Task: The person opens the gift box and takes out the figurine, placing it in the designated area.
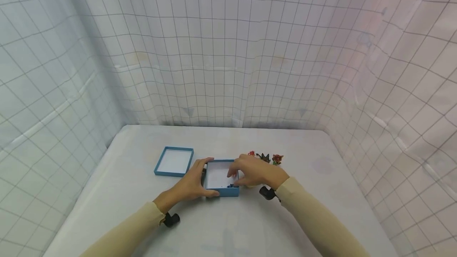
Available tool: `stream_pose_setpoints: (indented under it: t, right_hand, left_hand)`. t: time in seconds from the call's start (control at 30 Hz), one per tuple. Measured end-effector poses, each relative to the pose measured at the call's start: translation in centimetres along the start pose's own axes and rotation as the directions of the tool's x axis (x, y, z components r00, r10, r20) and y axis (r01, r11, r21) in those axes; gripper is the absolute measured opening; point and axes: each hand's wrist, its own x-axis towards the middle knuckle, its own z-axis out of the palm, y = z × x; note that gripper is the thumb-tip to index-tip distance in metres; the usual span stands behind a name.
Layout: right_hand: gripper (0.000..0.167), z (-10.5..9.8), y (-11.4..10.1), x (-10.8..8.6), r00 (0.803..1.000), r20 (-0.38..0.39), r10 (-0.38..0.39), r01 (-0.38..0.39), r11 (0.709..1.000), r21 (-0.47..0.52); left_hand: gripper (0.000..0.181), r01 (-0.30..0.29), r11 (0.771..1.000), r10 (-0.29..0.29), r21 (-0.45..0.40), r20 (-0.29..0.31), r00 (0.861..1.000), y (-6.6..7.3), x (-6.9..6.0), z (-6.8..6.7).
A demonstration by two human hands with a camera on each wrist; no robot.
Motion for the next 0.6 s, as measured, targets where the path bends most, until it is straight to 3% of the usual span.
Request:
stream_pose_setpoints:
  t: [0.27, 0.6]
  right_hand:
    - [0.019, 0.2, 0.0, 1.3, 0.998, 0.05, 0.045, -0.046, 0.999, 0.013]
    - [0.006, 1.0, -0.2, 2.2, 0.996, 0.063, 0.07, -0.066, 0.996, -0.068]
  left_hand:
    - [0.126, -0.006, 1.0, 0.006, -0.006, -0.008, 1.0, 0.3, -0.1, -0.3]
    - [0.127, 0.001, 1.0, -0.001, -0.007, 0.009, 1.0, 0.3, -0.1, -0.2]
